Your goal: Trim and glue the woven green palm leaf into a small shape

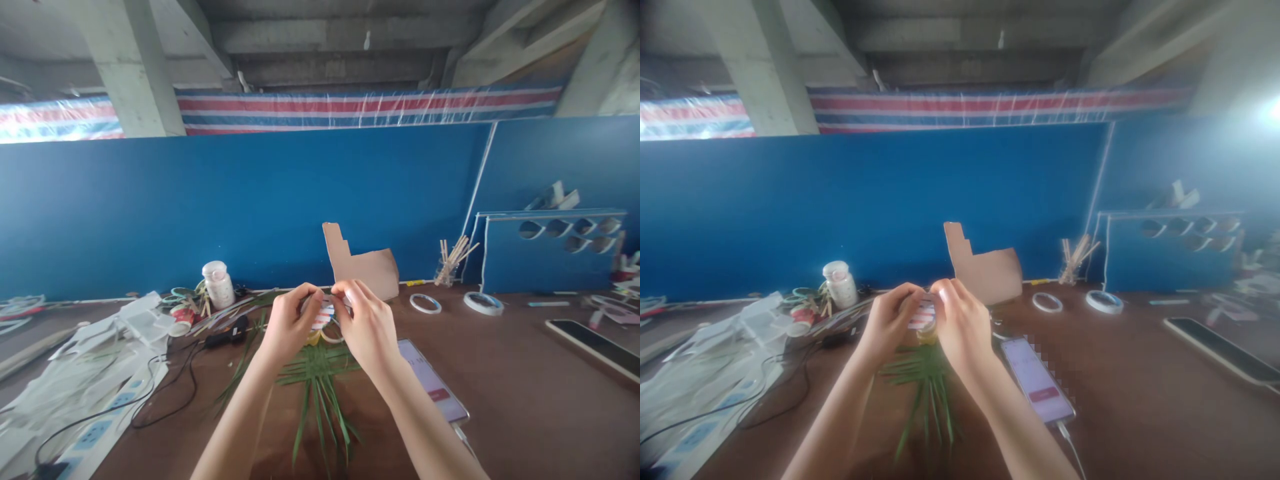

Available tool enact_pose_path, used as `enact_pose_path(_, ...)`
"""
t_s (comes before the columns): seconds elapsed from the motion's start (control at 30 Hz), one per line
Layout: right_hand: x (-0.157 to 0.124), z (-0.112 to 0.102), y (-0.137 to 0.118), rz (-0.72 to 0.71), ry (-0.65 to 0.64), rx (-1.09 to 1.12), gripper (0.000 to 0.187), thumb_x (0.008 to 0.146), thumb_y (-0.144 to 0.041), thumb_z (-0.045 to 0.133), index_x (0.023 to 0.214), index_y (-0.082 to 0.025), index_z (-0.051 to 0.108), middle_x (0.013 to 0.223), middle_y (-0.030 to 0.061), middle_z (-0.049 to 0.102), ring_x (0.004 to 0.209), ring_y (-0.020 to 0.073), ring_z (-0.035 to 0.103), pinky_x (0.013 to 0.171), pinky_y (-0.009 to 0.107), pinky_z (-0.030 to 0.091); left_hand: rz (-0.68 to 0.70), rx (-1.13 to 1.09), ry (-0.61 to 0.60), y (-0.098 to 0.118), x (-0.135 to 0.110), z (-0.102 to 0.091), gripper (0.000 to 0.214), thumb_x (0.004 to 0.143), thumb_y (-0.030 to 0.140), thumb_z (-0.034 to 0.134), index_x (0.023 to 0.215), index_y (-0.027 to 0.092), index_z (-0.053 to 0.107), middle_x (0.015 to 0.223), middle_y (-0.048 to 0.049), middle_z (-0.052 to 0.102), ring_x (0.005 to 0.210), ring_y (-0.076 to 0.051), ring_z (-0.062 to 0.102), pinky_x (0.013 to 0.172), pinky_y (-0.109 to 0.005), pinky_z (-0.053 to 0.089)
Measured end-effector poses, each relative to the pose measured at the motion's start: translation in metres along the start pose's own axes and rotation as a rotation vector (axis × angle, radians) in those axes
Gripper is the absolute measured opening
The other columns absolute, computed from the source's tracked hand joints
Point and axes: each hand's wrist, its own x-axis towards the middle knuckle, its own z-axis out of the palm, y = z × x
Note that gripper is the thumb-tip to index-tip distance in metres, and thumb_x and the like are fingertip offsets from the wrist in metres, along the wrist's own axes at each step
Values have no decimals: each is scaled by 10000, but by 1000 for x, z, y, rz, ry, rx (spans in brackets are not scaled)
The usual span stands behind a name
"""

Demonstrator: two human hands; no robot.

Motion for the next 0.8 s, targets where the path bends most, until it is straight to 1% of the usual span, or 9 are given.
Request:
enact_pose_path(0.13,1,-1,-1,-5,4,70,97,859,-174,464,849,-210,553,796,11,617,659,136,576,584,224,372,-10,51,-4,-3,0,1,276,849,363,485,832,152,663,708,-10,661,606,-121,551,542,-191,387)
enact_pose_path(0.3,2,-6,0,17,-24,228,134,825,-134,443,885,-208,539,868,28,615,689,139,587,614,222,427,0,110,31,-7,1,-1,289,848,368,489,855,160,691,718,-17,685,616,-134,575,553,-200,392)
enact_pose_path(0.4,2,-8,-1,19,-33,281,157,816,-130,433,905,-206,537,887,37,607,703,140,586,631,223,447,-7,102,47,-7,1,-1,281,847,382,499,867,175,687,715,-7,684,614,-129,576,562,-197,394)
enact_pose_path(0.57,2,-8,-3,-15,-62,347,165,816,-138,430,920,-202,541,919,46,611,739,145,586,668,235,463,-36,40,39,-7,2,2,270,861,373,485,865,172,665,738,0,673,646,-123,575,595,-197,404)
enact_pose_path(0.63,3,-9,-3,-5,-78,382,147,819,-159,445,915,-206,547,903,43,622,732,147,593,670,242,470,-45,-39,8,-7,2,4,271,863,370,484,898,164,658,781,-14,677,687,-132,587,625,-204,422)
enact_pose_path(0.8,4,-13,-5,73,-116,544,80,831,-219,492,890,-206,546,824,22,641,702,136,618,641,238,490,-79,-344,-177,-4,5,4,352,863,409,481,1029,136,628,907,-75,677,817,-176,618,709,-247,475)
